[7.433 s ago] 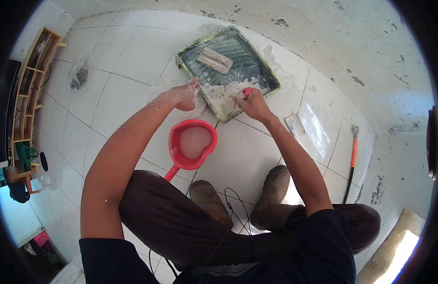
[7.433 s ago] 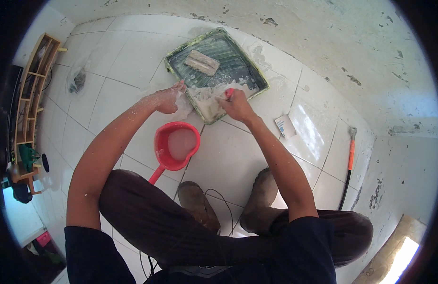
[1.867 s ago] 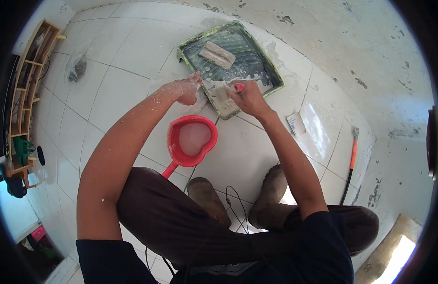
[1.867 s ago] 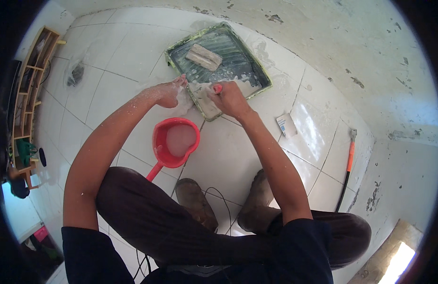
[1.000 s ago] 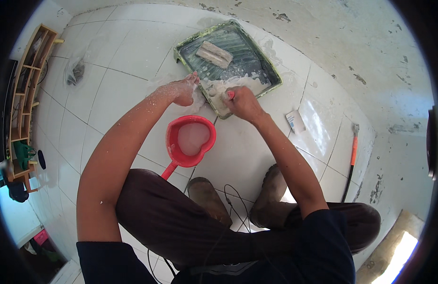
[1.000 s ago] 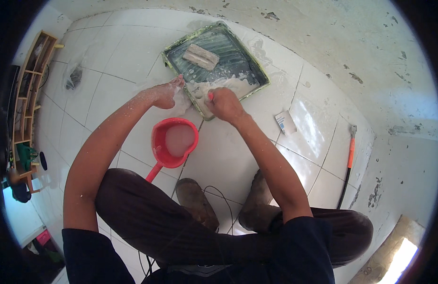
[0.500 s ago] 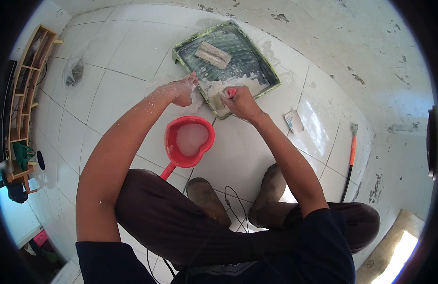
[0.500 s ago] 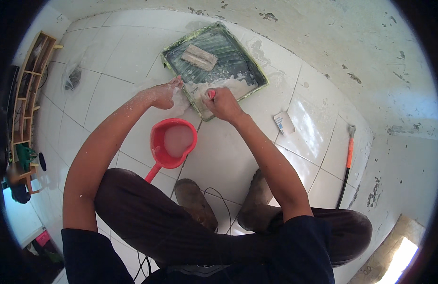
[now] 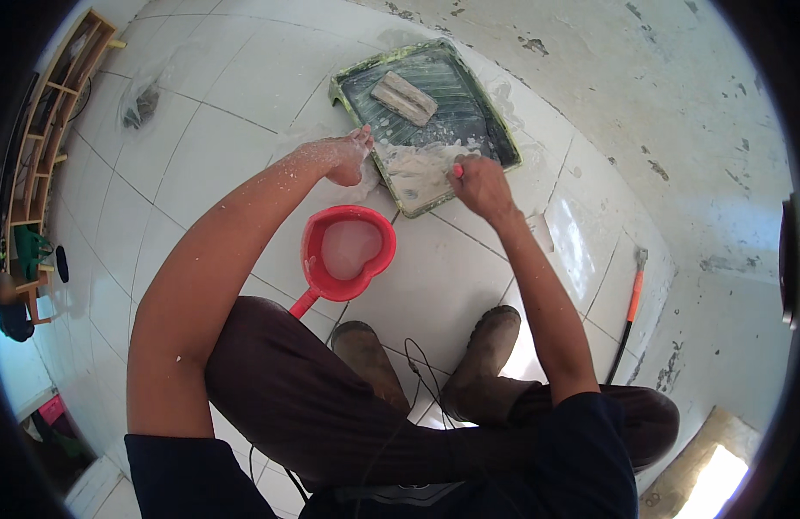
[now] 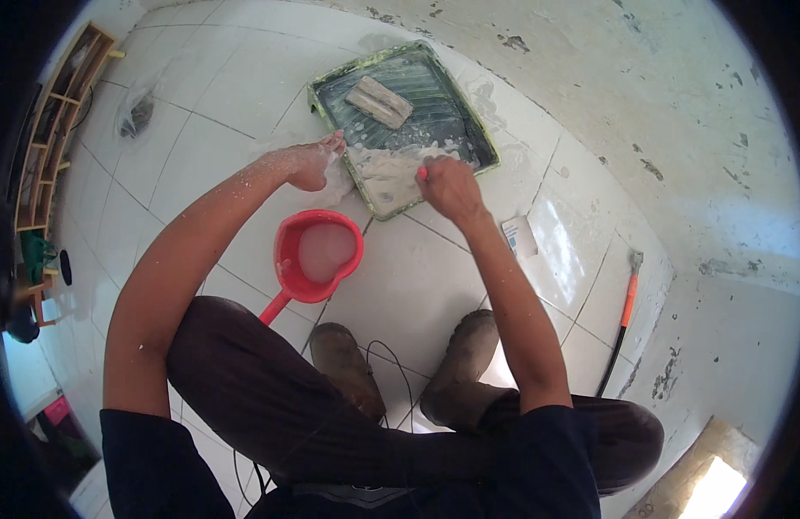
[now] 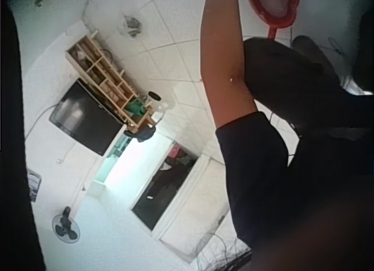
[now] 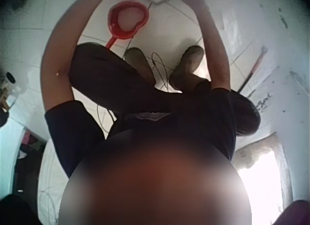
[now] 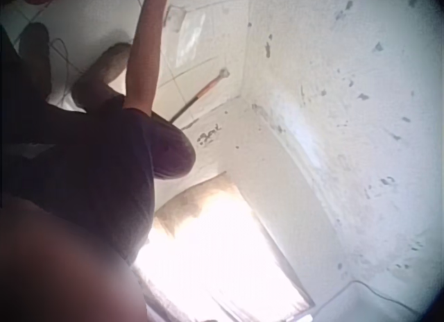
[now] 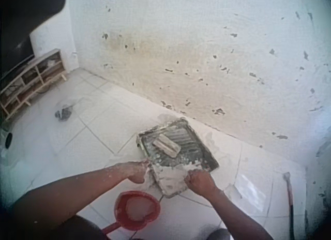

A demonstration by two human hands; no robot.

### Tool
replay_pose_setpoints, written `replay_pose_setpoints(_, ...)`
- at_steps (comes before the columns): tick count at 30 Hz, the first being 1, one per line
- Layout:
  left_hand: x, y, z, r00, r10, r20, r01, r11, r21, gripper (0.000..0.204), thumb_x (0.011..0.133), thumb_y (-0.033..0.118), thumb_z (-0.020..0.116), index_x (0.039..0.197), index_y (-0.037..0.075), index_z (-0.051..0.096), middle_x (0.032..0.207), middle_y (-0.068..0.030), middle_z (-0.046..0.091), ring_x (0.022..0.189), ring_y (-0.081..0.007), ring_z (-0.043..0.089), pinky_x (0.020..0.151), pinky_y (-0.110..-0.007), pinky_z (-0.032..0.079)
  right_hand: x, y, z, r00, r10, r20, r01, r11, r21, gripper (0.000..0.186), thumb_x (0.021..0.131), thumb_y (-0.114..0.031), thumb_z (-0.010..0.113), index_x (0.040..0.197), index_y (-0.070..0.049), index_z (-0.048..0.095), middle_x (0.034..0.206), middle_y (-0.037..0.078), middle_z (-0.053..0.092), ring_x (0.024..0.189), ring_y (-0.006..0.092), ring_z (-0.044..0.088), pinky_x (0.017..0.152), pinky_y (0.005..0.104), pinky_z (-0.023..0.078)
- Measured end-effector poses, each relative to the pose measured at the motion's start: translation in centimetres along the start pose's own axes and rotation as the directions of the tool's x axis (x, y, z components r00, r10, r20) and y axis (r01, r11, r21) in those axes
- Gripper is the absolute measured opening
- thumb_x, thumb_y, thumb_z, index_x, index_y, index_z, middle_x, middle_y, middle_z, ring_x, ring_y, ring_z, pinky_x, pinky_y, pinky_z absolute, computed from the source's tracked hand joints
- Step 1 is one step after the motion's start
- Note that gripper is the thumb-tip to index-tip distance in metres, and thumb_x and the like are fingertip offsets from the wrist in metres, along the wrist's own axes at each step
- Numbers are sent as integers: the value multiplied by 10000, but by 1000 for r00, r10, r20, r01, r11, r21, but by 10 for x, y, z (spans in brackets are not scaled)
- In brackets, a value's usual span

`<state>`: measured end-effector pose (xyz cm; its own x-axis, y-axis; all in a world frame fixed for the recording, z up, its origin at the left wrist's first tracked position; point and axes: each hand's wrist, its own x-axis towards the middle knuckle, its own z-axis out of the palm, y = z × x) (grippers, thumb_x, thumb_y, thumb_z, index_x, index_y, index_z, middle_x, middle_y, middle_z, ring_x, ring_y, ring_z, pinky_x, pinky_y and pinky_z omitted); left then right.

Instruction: The person applies plaster to a wall using a putty knife and a brush.

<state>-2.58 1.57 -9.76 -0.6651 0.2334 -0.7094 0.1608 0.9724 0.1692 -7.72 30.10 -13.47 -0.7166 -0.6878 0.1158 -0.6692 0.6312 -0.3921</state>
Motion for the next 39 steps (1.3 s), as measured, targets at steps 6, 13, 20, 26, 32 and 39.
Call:
replay_pose_setpoints(6, 3, 5, -1, 1000, 2, -2, -2, 998, 56, 885, 802, 78, 511, 1577, -64, 110, 1662, -263, 11, 1554, -327, 104, 1252, -373, 214, -5, -36, 20, 998, -45, -34, 51, 976, 214, 204, 875, -177, 637, 755, -16, 602, 750, 239, 641, 743, 448, 621, 696, 531, 495)
replay_pose_setpoints(13, 1, 7, -4, 1000, 4, -13, -4, 1000, -15, 880, 799, 89, 510, 1577, -62, 126, 1662, -263, 30, 1554, -325, 114, 1250, -372, 220, -1, -17, 3, 996, 10, -87, 17, 953, 302, 151, 875, -131, 669, 816, 1, 627, 811, 215, 646, 790, 436, 610, 703, 505, 486)
replay_pose_setpoints(20, 4, 0, 2, 1000, -12, -12, 12, 1000, -2, 880, 802, 82, 515, 1582, -49, 130, 1673, -231, 13, 1556, -315, 110, 1249, -375, 221, 1, -31, -2, 932, -343, 115, 276, 879, 390, 132, 851, -77, 709, 960, -2, 718, 896, 189, 695, 836, 398, 636, 771, 446, 517)
replay_pose_setpoints(26, -1, 3, -3, 1000, 3, -10, -3, 1000, -30, 888, 797, 75, 518, 1582, -52, 123, 1674, -229, 10, 1559, -314, 80, 1255, -373, 205, 19, -20, -26, 968, -248, 44, 210, 889, 407, 222, 827, -98, 730, 1039, -35, 751, 883, 181, 697, 843, 376, 643, 803, 422, 517)
replay_pose_setpoints(32, 2, -2, 3, 1000, 14, -17, -14, 1000, 0, 898, 787, 67, 514, 1579, -63, 110, 1666, -253, 19, 1558, -319, 79, 1258, -373, 195, 5, -16, -5, 908, -349, 230, 240, 886, 396, 261, 807, -103, 710, 1055, -34, 756, 903, 190, 697, 814, 357, 652, 779, 410, 528)
replay_pose_setpoints(39, 0, 0, 0, 1000, 14, -6, -14, 1000, -7, 898, 783, 61, 508, 1573, -76, 103, 1658, -272, 16, 1555, -332, 86, 1259, -371, 195, 13, -20, -10, 980, -174, 94, 106, 864, 493, 233, 802, -177, 706, 969, -21, 751, 813, 208, 646, 772, 405, 631, 740, 444, 516)
